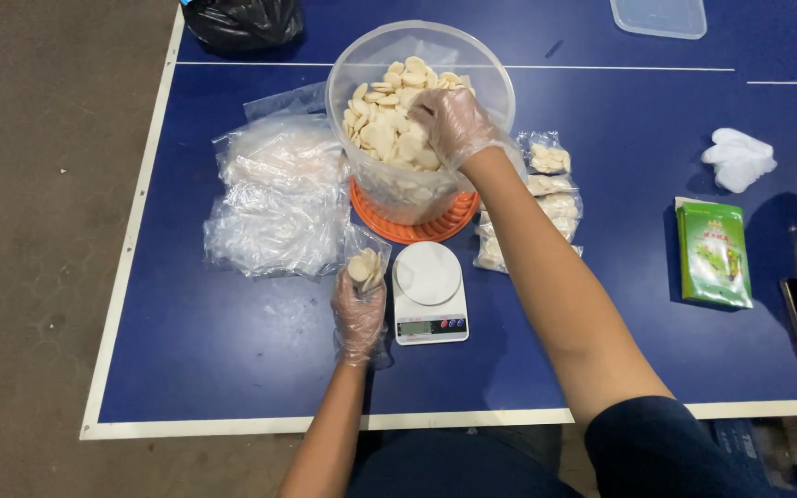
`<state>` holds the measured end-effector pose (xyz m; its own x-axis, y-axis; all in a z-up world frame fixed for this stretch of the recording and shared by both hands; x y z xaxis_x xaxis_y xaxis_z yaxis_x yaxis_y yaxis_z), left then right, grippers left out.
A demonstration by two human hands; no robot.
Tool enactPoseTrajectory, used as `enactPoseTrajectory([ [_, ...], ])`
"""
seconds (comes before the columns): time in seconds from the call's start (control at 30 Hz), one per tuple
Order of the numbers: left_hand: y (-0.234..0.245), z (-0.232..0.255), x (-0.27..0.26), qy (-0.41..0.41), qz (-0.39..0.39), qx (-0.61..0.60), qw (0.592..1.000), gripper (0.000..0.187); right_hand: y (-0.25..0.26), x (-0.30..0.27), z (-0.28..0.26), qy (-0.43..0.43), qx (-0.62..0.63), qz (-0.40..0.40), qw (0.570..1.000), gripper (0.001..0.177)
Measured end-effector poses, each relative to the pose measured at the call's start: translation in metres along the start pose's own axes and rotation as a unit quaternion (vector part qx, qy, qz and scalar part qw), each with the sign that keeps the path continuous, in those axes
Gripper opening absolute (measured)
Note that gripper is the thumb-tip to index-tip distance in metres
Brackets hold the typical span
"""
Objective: The person is weighing and packaging small, white, circular food items into individual plastic bags using a digital scale.
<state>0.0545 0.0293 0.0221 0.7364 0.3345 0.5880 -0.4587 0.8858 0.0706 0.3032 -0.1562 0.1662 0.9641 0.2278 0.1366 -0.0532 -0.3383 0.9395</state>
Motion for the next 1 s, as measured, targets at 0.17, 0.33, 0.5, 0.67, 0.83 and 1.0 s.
enactPoseTrajectory([
  [0.17,0.002,-0.004,0.0,0.033,0.014,-0.002,0.999,0.027,0.002,-0.045,-0.041,-0.307,0.681,-0.172,0.642,0.077],
  [0.33,0.001,-0.002,0.0,0.042,-0.001,-0.012,0.999,0.031,0.013,-0.02,-0.012,-0.083,-0.073,-0.118,0.987,0.036],
  [0.5,0.001,-0.011,-0.003,0.073,0.001,-0.01,0.997,0.034,0.029,-0.022,-0.028,0.064,-0.142,0.051,0.986,0.054],
  [0.67,-0.001,-0.008,-0.003,0.018,0.017,-0.001,1.0,0.032,0.089,-0.118,-0.067,0.244,-0.051,0.461,0.852,0.057],
  [0.83,0.0,-0.001,0.006,0.095,0.027,0.016,0.995,0.036,0.036,-0.183,-0.097,0.246,0.057,0.382,0.889,0.032],
  [1.0,0.003,0.001,0.01,0.13,0.044,0.011,0.99,0.032,-0.012,-0.189,-0.119,0.293,0.058,0.271,0.915,0.035],
])
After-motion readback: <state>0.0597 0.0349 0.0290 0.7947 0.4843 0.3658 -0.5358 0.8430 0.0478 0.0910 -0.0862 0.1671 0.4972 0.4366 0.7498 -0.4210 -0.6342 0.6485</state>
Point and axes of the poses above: each hand's wrist, its own x-axis towards the middle knuckle, its own y-axis out of the back of the hand, z = x × y, the point moved 8 cm from there along x, towards the middle knuckle, and after that the axes turned 15 degrees about -x, right-handed, at the moved point
